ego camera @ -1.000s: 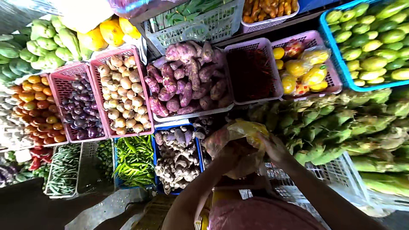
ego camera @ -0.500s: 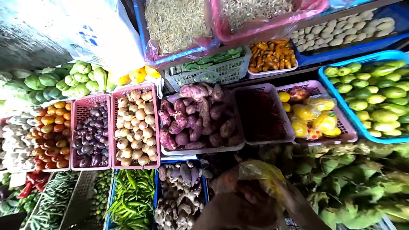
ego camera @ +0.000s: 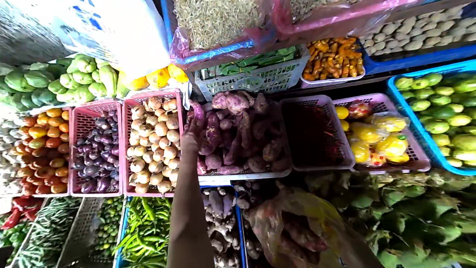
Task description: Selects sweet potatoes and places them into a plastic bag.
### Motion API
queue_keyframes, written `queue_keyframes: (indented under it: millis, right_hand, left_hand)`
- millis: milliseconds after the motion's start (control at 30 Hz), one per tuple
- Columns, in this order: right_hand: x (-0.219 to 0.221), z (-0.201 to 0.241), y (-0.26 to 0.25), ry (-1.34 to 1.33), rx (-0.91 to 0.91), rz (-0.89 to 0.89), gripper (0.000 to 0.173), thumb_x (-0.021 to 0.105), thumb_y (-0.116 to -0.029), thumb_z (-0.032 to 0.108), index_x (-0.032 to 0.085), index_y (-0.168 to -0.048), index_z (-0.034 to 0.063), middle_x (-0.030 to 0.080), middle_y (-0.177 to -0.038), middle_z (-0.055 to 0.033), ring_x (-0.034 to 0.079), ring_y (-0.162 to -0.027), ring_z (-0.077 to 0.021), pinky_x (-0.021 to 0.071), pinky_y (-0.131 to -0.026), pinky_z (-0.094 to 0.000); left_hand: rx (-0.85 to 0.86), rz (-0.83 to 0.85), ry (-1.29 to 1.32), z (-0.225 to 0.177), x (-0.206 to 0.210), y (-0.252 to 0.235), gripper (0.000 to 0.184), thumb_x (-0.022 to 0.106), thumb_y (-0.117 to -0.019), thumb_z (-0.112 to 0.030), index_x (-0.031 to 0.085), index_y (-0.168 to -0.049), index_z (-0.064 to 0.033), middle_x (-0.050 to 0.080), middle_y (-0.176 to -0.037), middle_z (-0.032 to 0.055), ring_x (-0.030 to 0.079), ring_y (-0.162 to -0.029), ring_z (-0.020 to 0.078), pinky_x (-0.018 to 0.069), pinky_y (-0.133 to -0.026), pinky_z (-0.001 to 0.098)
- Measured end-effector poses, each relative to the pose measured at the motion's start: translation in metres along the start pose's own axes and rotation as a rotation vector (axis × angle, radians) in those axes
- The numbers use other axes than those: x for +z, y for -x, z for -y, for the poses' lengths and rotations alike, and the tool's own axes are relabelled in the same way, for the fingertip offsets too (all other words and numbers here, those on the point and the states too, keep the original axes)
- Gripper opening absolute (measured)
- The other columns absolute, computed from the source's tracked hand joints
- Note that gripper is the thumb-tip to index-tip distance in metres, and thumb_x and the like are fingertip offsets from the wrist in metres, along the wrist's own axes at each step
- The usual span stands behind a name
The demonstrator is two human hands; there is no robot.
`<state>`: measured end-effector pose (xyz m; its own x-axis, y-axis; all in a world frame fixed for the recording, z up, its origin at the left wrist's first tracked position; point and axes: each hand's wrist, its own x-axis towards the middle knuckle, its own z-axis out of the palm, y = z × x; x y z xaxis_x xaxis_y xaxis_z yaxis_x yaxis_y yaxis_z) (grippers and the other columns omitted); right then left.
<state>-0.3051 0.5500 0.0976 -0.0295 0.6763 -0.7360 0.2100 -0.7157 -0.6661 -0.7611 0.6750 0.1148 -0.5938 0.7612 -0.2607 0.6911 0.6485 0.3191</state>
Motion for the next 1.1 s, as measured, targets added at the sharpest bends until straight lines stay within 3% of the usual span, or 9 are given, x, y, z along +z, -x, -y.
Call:
queue_keyframes:
  millis: [133, 233, 300, 400, 533, 633, 833, 1000, 1100]
  right_hand:
    - [-0.002, -0.006, -0.002, -0.002, -0.019, -0.008, 0.039, 0.042, -0.1082, 0.018, 0.048, -0.137, -0.0072, 0.062, -0.112, -0.0107, 0.064, -0.095, -0.0065, 0.0559, -0.086, -0.0288]
    - [-0.004, 0.001, -0.006, -0.027, -0.016, -0.015, 0.041, 0.043, -0.1086, 0.022, 0.048, -0.14, -0.0037, 0.063, -0.117, -0.0104, 0.064, -0.098, -0.0079, 0.0564, -0.087, -0.031]
    - [-0.007, 0.007, -0.007, -0.024, -0.037, -0.02, 0.041, 0.045, -0.1075, 0.026, 0.053, -0.136, -0.0023, 0.066, -0.111, -0.009, 0.066, -0.092, -0.0091, 0.0587, -0.081, -0.0326]
    - [-0.012, 0.007, -0.011, -0.06, -0.144, 0.043, 0.041, 0.045, -0.1077, 0.023, 0.052, -0.136, -0.0059, 0.066, -0.116, -0.009, 0.066, -0.1, -0.0057, 0.0574, -0.089, -0.0263]
    - [-0.015, 0.002, -0.009, -0.023, -0.215, 0.153, 0.042, 0.043, -0.109, 0.021, 0.049, -0.139, -0.0082, 0.063, -0.126, -0.0132, 0.063, -0.112, -0.0069, 0.0533, -0.099, -0.0255]
    - [-0.02, -0.001, -0.008, 0.032, -0.233, 0.164, 0.043, 0.042, -0.1097, 0.021, 0.048, -0.14, -0.0088, 0.062, -0.129, -0.0156, 0.062, -0.116, -0.0085, 0.0515, -0.102, -0.026]
    - [-0.027, -0.002, -0.011, 0.073, -0.225, 0.108, 0.044, 0.044, -0.1102, 0.023, 0.048, -0.142, -0.0076, 0.06, -0.134, -0.0192, 0.061, -0.119, -0.011, 0.0496, -0.104, -0.0274]
    - [-0.028, -0.007, -0.019, -0.064, -0.152, 0.055, 0.043, 0.044, -0.1094, 0.023, 0.049, -0.14, -0.0056, 0.063, -0.125, -0.0146, 0.065, -0.108, -0.0102, 0.055, -0.095, -0.0286]
    - [-0.025, -0.007, -0.021, -0.137, -0.134, 0.062, 0.042, 0.045, -0.1088, 0.026, 0.05, -0.139, -0.0038, 0.065, -0.119, -0.0101, 0.066, -0.102, -0.0076, 0.0575, -0.09, -0.0274]
  left_hand:
    - [0.017, 0.011, -0.06, -0.004, 0.021, 0.004, 0.057, 0.055, -0.1053, -0.04, 0.04, -0.158, -0.0246, 0.039, -0.157, 0.0266, 0.035, -0.144, 0.0532, 0.0327, -0.109, 0.0736]
    - [0.166, 0.068, 0.133, -0.029, 0.008, 0.075, 0.039, 0.059, -0.1036, -0.024, 0.062, -0.136, -0.0017, 0.06, -0.135, 0.0252, 0.059, -0.125, 0.0396, 0.0471, -0.106, 0.0572]
    - [0.316, 0.442, 0.354, -0.04, 0.025, 0.143, 0.028, 0.056, -0.1049, -0.019, 0.069, -0.12, 0.0007, 0.073, -0.111, 0.0148, 0.071, -0.101, 0.0217, 0.0575, -0.095, 0.0414]
    - [0.523, 0.939, 0.371, -0.067, 0.102, 0.233, 0.031, 0.053, -0.1059, -0.017, 0.067, -0.127, -0.0007, 0.07, -0.124, 0.0152, 0.066, -0.116, 0.0228, 0.0503, -0.106, 0.0435]
    - [0.583, 0.762, 0.06, -0.085, 0.226, 0.308, 0.056, 0.062, -0.0997, -0.025, 0.049, -0.151, -0.0048, 0.041, -0.159, 0.0214, 0.034, -0.15, 0.0404, 0.0273, -0.121, 0.0586]
    - [0.585, 0.792, -0.067, -0.097, 0.234, 0.333, 0.056, 0.06, -0.0968, -0.003, 0.049, -0.152, -0.0068, 0.036, -0.163, 0.0198, 0.023, -0.153, 0.0456, 0.0149, -0.12, 0.0679]
    - [0.751, 0.807, -0.175, -0.091, 0.235, 0.303, 0.042, 0.055, -0.1036, -0.017, 0.056, -0.145, -0.0097, 0.052, -0.151, 0.016, 0.044, -0.142, 0.0416, 0.0336, -0.115, 0.0612]
    - [0.588, 0.713, 0.435, -0.057, 0.168, 0.3, 0.072, 0.082, -0.0855, -0.025, 0.052, -0.142, 0.009, 0.052, -0.146, 0.0285, 0.054, -0.134, 0.0353, 0.0427, -0.114, 0.0458]
    - [0.464, 0.51, 0.87, -0.033, 0.126, 0.299, 0.068, 0.077, -0.0888, -0.027, 0.05, -0.136, 0.0139, 0.064, -0.128, 0.0204, 0.065, -0.116, 0.0183, 0.0539, -0.102, 0.0358]
